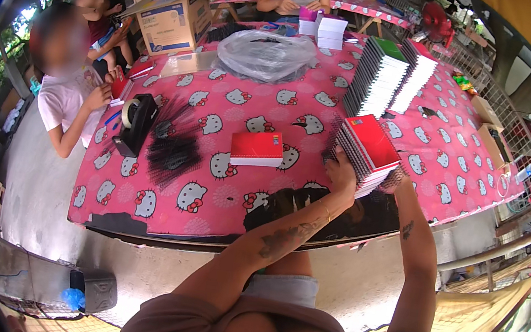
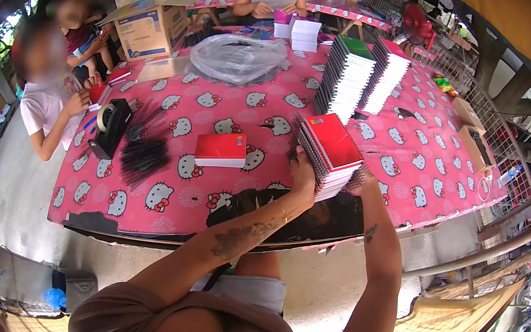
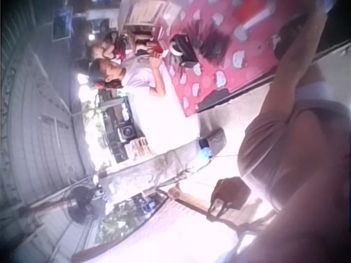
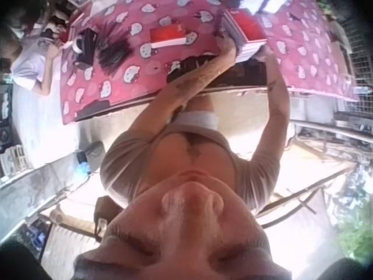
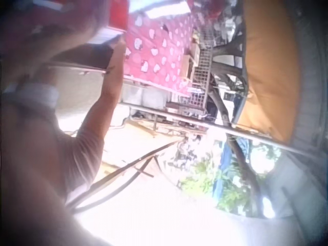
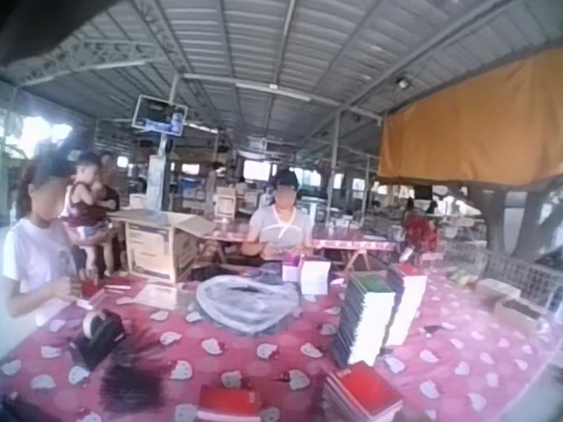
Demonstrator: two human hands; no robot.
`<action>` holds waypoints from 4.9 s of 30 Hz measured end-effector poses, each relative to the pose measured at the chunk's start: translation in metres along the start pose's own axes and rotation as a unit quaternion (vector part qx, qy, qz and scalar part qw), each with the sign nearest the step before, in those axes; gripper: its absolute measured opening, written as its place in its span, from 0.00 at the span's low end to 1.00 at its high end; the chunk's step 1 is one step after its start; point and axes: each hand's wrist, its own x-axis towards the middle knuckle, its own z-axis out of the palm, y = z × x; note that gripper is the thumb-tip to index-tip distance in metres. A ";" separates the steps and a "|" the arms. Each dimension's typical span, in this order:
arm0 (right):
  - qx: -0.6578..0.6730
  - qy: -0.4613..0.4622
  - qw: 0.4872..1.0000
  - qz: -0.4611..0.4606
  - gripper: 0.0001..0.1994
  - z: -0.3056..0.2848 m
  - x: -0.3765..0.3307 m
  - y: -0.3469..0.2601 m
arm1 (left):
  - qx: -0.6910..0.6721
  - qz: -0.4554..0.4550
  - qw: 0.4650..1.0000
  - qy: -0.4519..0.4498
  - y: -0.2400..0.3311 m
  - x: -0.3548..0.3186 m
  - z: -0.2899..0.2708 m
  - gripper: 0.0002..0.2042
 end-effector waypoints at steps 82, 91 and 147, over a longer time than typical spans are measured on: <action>-0.368 -0.088 0.893 -0.242 0.15 0.186 -0.083 0.225 | 0.544 0.377 0.731 -0.165 0.169 -0.047 -0.336 0.07; -0.365 -0.095 0.897 -0.229 0.15 0.185 -0.089 0.220 | 0.432 0.426 0.758 -0.238 0.176 -0.049 -0.316 0.08; -0.357 -0.025 0.908 -0.220 0.16 0.168 -0.113 0.228 | 0.650 0.557 0.461 -0.234 0.084 -0.112 -0.267 0.42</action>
